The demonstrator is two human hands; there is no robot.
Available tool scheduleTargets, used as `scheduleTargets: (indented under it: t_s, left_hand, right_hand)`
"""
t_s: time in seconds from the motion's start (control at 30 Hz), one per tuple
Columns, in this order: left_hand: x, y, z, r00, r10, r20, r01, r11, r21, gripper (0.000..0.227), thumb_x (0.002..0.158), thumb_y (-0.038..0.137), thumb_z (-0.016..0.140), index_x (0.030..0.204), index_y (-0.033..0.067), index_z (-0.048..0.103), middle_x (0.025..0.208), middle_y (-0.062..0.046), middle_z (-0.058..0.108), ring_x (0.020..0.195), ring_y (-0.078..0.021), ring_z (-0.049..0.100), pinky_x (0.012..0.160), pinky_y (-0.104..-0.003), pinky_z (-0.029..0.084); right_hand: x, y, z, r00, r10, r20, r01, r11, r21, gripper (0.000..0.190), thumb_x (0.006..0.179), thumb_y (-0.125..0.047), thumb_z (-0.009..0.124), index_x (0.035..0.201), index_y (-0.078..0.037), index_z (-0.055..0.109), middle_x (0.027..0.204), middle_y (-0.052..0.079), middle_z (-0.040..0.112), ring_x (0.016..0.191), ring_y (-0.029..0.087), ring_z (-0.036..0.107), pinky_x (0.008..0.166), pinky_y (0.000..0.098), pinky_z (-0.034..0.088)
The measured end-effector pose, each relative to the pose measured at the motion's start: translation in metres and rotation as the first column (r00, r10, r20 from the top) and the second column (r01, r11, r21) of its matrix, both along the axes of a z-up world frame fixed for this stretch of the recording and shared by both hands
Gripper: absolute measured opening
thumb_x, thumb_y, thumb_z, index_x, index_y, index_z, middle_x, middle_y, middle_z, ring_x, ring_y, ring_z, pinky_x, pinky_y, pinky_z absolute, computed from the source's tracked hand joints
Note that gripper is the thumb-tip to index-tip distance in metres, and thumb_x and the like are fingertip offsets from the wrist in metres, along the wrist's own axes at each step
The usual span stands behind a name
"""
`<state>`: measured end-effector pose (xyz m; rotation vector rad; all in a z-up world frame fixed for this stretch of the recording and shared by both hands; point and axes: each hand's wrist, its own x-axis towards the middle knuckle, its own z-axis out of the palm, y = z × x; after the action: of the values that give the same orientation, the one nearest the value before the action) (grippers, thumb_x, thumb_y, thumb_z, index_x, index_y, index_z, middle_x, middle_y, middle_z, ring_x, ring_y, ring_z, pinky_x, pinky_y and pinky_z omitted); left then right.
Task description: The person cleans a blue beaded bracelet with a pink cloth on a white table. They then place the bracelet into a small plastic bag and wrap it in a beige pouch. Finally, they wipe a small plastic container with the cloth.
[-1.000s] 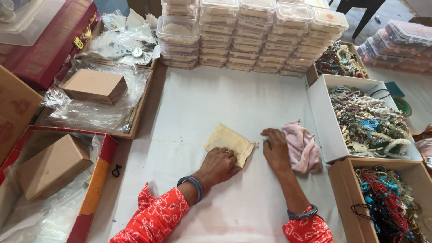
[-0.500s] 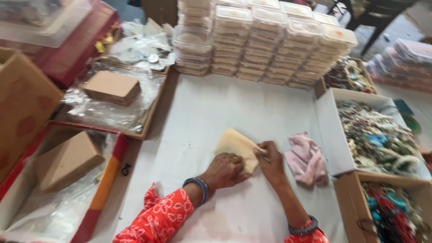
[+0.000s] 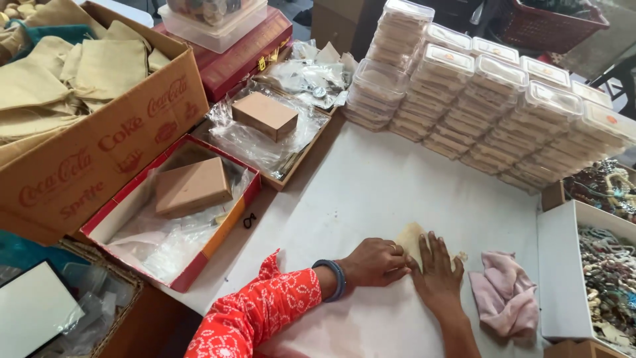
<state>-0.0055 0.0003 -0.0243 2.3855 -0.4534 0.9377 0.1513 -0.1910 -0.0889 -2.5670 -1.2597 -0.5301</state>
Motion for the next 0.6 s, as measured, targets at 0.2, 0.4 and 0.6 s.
scheduleTargets:
  t_s: [0.2,0.4,0.6]
  left_hand:
    - [-0.049,0.019,0.044,0.999,0.036,-0.013,-0.037,0.999,-0.029,0.019,0.097,0.019,0.072,0.083,0.0071,0.067,0.084,-0.008,0.066,0.08,-0.0278,0.067,0.071,-0.041,0.055]
    - [-0.197,0.089,0.112,0.934,0.355,-0.023,-0.354,0.921,-0.161,0.016,0.081,0.011,0.079,0.094,0.0049,0.072,0.093,-0.01,0.073,0.087,-0.0298,0.07,0.076,-0.039,0.057]
    - [-0.45,0.27,0.037,0.534,0.843,-0.066,-0.845,0.534,-0.021,0.034,0.074,-0.005,0.073,0.108,0.0002,0.074,0.106,-0.018,0.073,0.098,-0.0292,0.07,0.087,-0.039,0.054]
  right_hand:
    - [-0.003,-0.001,-0.01,0.998,0.04,-0.04,-0.042,0.998,-0.054,0.07,0.099,-0.055,0.039,0.159,-0.02,0.034,0.166,0.007,0.031,0.15,0.024,0.029,0.116,0.0557,0.014]
    - [-0.005,-0.002,0.002,0.986,0.024,-0.164,-0.022,1.0,0.012,0.063,0.099,-0.053,0.044,0.152,-0.019,0.046,0.161,0.005,0.039,0.149,0.022,0.033,0.118,0.0528,0.016]
    - [-0.013,-0.002,0.009,0.982,-0.018,-0.188,0.03,0.998,0.063,0.054,0.095,-0.047,0.054,0.14,-0.016,0.059,0.15,0.004,0.053,0.141,0.021,0.044,0.116,0.0457,0.027]
